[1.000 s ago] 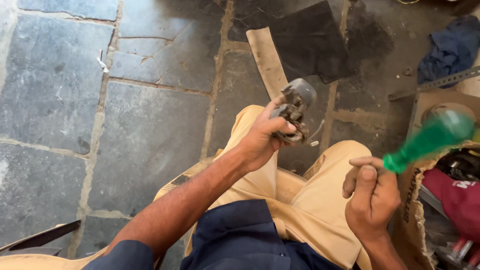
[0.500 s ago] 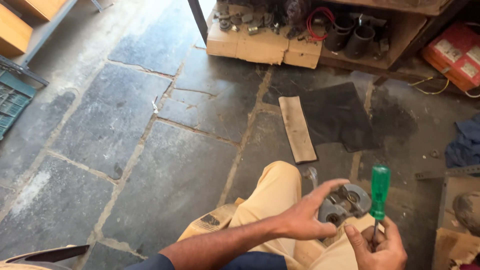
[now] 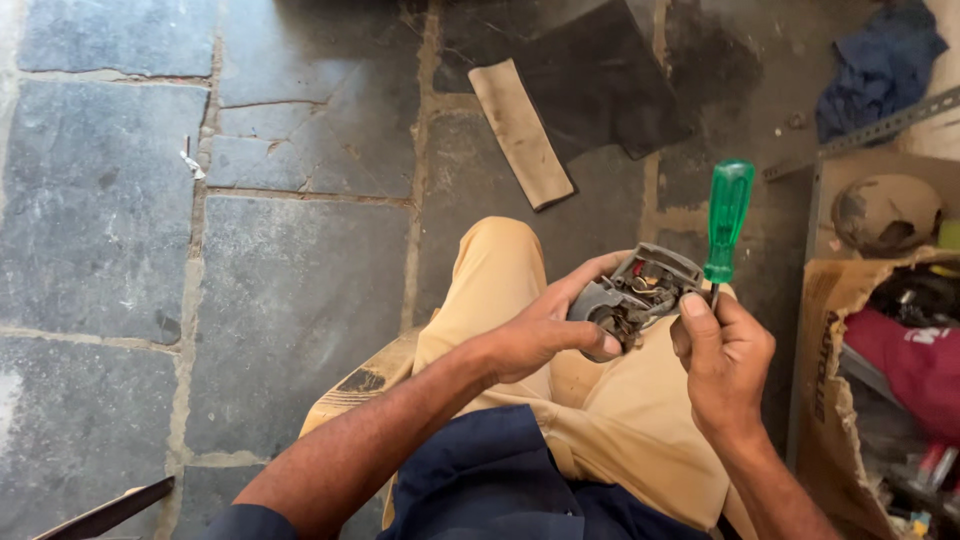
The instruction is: The person sits on a chair and uses a screwdriver to disassemble and reassemble small electrical components. They handle a beige plastic housing and a black plastic housing, removing and inserting screws to open and close the parts.
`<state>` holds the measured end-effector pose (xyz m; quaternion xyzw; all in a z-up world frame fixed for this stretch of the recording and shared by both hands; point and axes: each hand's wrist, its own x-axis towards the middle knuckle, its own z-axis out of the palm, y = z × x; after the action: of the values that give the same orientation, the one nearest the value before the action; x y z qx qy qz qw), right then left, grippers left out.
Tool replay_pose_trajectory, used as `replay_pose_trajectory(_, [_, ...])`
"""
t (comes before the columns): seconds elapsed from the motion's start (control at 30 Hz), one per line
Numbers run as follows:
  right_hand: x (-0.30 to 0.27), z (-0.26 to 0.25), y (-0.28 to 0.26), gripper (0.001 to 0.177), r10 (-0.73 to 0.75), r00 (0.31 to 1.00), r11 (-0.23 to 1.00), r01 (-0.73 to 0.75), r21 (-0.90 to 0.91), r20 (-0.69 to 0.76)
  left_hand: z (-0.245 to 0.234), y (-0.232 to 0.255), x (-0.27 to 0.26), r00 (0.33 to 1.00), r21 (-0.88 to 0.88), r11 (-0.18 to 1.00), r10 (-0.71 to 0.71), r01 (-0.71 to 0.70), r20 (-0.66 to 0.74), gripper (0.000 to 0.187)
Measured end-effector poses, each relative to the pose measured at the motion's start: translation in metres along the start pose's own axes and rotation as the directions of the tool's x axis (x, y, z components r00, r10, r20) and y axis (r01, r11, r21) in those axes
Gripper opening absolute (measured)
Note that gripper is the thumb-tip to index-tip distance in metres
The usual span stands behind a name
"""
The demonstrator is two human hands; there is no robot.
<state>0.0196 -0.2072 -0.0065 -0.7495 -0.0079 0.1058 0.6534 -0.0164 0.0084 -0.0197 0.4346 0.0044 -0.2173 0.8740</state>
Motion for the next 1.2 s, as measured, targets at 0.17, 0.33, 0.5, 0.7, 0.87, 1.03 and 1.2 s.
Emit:
replay_pose_trajectory(0.17, [-0.003,-0.002,-0.006,0.028,-0.108,0.993,0.988,0.113,-0.108,0.046,-0.004,0.01,-0.004,0.994,0.134,0.99,0.036,-0.05,0.106,0.104])
replay_pose_trajectory(0.33, [-0.003,-0.003,-0.007,0.027,-0.101,0.99,0.975,0.117,-0.19,0.093,-0.006,0.013,0.001,0.997,0.002,0.997,-0.082,0.082,0.002,0.086])
replay_pose_trajectory(0.5, [-0.008,0.003,-0.004,0.027,-0.057,0.985,0.953,0.103,-0.287,0.164,-0.001,0.004,0.005,0.992,0.11,0.992,-0.055,0.067,-0.113,0.065])
replay_pose_trajectory(0.7, [-0.011,0.006,-0.001,0.031,-0.015,0.986,0.989,0.039,-0.146,0.164,-0.002,0.0,0.009,0.984,0.03,0.999,0.036,-0.031,-0.177,0.052])
replay_pose_trajectory(0.87, [-0.008,-0.008,-0.011,0.039,-0.27,0.958,0.956,0.279,-0.095,0.098,-0.01,0.008,0.012,0.875,0.306,0.93,0.312,-0.202,-0.37,0.049])
replay_pose_trajectory(1.03, [-0.003,-0.013,-0.025,0.036,-0.284,0.957,0.95,0.289,-0.121,0.057,-0.011,0.015,0.003,0.793,0.7,0.704,0.491,-0.117,-0.361,0.05])
replay_pose_trajectory(1.2, [-0.005,-0.013,-0.022,0.027,-0.396,0.907,0.847,0.42,-0.325,0.143,-0.035,0.017,0.017,0.779,0.015,0.984,0.148,-0.175,-0.609,0.044])
